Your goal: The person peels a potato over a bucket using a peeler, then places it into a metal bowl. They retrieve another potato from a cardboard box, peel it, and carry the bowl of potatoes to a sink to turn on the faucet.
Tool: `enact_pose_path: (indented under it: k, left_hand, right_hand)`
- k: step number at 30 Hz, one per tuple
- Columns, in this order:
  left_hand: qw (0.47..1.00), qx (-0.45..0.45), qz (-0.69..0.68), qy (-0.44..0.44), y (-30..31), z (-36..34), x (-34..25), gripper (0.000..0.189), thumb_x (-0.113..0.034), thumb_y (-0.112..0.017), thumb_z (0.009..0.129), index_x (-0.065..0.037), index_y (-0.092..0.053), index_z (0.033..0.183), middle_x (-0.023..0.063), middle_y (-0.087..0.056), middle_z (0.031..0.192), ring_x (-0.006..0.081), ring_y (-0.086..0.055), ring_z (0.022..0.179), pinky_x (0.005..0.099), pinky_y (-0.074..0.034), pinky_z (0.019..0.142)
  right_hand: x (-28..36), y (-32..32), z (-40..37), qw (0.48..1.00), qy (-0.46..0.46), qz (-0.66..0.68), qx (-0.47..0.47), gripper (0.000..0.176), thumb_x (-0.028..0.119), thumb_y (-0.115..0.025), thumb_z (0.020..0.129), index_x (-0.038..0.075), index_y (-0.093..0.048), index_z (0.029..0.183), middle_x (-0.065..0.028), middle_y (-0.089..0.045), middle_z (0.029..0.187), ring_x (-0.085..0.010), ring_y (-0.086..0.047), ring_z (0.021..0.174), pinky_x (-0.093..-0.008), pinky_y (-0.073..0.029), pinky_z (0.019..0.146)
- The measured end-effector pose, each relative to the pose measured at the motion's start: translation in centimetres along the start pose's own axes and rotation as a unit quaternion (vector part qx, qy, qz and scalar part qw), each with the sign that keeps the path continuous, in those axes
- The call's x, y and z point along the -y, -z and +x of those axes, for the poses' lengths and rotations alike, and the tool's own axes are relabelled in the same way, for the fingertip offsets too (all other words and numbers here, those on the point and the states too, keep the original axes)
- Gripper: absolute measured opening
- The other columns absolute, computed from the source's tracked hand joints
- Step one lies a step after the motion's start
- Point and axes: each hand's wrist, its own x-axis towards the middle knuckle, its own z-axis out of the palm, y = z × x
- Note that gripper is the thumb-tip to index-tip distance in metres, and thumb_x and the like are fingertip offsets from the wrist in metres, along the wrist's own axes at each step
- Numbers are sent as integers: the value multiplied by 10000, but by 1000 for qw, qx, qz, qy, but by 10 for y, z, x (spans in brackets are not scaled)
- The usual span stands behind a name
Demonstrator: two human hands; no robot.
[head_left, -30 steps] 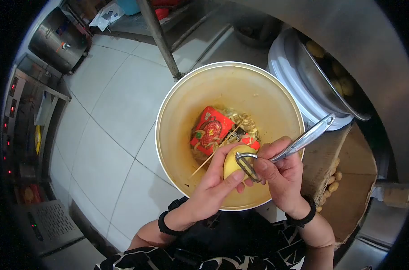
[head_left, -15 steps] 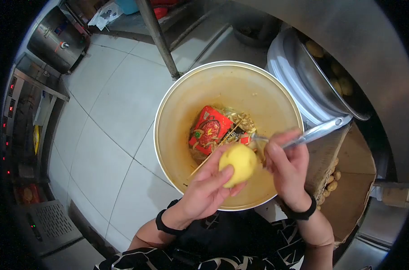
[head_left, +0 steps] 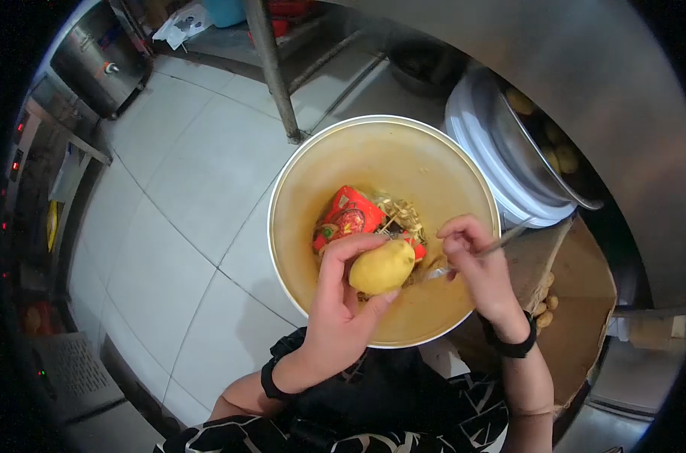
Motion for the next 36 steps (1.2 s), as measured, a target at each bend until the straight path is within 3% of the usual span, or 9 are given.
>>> enact_pose_path:
  k: [4, 9, 11, 15, 17, 23, 27, 33, 36]
  left_hand:
    - [997, 3, -69, 38, -1, 0, -1, 430, 84, -551, 688, -12, -379, 1070, 93, -387, 1068, 186, -389, 1056, 287, -296, 923]
    - [965, 44, 239, -96, 7, 3, 2, 397, 55, -605, 652, -7, -444, 1010, 101, -409, 1014, 216, -434, 979, 291, -356, 854]
    - [967, 55, 221, -112, 2, 4, -2, 395, 69, -602, 624, -11, -473, 988, 109, -412, 994, 228, -437, 956, 290, -366, 832]
    - [987, 30, 141, -71, -2, 0, 3, 480, 96, -566, 592, -14, -446, 1043, 105, -404, 1006, 220, -434, 971, 289, -370, 833]
    - [997, -18, 43, -65, -16, 0, -5, 500, 74, -600, 594, -15, -428, 1055, 108, -390, 1044, 212, -428, 990, 294, -389, 816]
    - [965, 108, 240, -7, -3, 4, -2, 404, 10, -590, 667, -52, -449, 1041, 84, -385, 1083, 185, -404, 1033, 287, -377, 837]
    - [948, 135, 289, -2, -5, 5, -3, 324, 17, -558, 686, -46, -476, 994, 86, -418, 1042, 192, -410, 1027, 295, -369, 845]
    - [949, 81, 306, 4, -10, 2, 11, 222, -6, -513, 724, -23, -506, 945, 103, -463, 999, 204, -443, 968, 278, -367, 799]
    - [953, 67, 296, 13, -22, 1, 15, 179, -24, -464, 773, 5, -498, 947, 100, -457, 1023, 188, -432, 994, 275, -347, 843]
  right_hand:
    - [2, 12, -3, 988, 137, -58, 33, 129, -23, -432, 789, 37, -517, 865, -24, -494, 776, -99, -463, 700, -233, -390, 633]
    - [34, -7, -22, 984, 98, -103, 110, 418, -66, -492, 727, 52, -439, 1124, -106, -504, 1032, -212, -491, 975, -288, -403, 814]
    - [26, -13, -19, 952, 192, -196, 135, 485, 20, -561, 727, 64, -386, 1178, -138, -470, 1112, -247, -464, 1045, -299, -383, 867]
    - [36, -16, -27, 984, 115, -64, 120, 518, 42, -651, 675, 47, -430, 1144, -92, -502, 1086, -215, -507, 979, -286, -393, 841]
    - [51, -5, -33, 955, 162, -211, 133, 623, 119, -718, 612, 25, -412, 1146, -106, -482, 1112, -202, -476, 1019, -281, -375, 862]
    - [58, 79, -9, 803, 361, -366, -303, 532, 121, -718, 599, 24, -474, 1061, -110, -531, 927, -214, -542, 798, -280, -439, 696]
    - [63, 113, -2, 728, 206, -557, -343, 419, 12, -597, 655, 116, -522, 1054, -96, -446, 770, -238, -508, 699, -302, -422, 615]
    - [48, 172, -54, 798, 226, -530, -175, 339, -86, -449, 610, 21, -535, 920, -148, -448, 733, -305, -507, 728, -317, -418, 660]
    - [1, 211, -100, 796, 94, -570, -181, 261, -57, -457, 634, 34, -540, 864, -160, -489, 749, -327, -517, 772, -364, -420, 651]
